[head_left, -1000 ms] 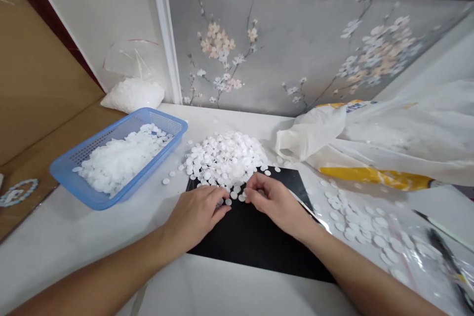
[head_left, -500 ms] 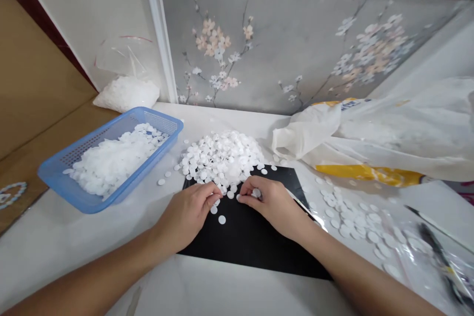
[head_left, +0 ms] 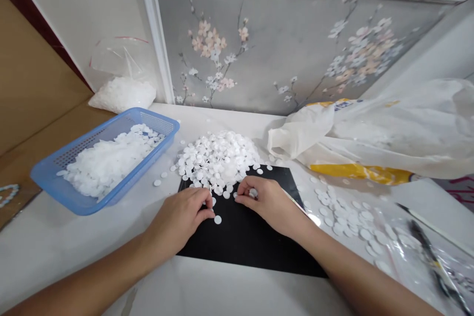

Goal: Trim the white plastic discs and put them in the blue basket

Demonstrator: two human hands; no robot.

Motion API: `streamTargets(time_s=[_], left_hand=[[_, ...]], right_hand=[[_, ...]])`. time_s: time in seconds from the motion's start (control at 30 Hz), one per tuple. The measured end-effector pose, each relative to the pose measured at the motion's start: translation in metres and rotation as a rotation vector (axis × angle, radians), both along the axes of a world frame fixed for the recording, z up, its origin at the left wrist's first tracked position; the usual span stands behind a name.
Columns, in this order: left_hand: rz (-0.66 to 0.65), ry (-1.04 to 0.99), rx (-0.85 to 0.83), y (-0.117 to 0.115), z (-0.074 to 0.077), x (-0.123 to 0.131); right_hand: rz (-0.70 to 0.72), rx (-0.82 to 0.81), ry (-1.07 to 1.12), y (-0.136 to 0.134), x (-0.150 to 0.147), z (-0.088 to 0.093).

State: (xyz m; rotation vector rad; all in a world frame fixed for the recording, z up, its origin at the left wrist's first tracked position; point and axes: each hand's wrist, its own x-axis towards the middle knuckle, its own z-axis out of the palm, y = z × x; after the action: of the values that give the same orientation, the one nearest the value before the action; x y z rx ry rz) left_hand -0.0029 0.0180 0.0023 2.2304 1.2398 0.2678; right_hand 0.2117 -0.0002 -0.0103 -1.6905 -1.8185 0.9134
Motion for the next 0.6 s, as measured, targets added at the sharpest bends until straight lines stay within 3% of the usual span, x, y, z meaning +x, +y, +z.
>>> streamTargets(time_s=[0.13,0.33,0.47,0.6], left_hand=[[0.047,-0.128,-0.098,-0.003,0.001,0.001],[0.158,-0.513,-0.565,0.001,0.001,0.001],[0.236,-0.651,-0.693,0.006,-0.003,0.001],[0.264,-0.693,-0.741,0.005,-0.004,0.002]], right_hand=[[0.035,-0.040,0.048,0.000,0.004,0.001],[0.020,-0.181,0.348,0.006,0.018,-0.003],[-0.048,-0.111,0.158,0.008,0.012,-0.002],[-0.026,0.002,-0.015,0.005,-0.001,-0.003]])
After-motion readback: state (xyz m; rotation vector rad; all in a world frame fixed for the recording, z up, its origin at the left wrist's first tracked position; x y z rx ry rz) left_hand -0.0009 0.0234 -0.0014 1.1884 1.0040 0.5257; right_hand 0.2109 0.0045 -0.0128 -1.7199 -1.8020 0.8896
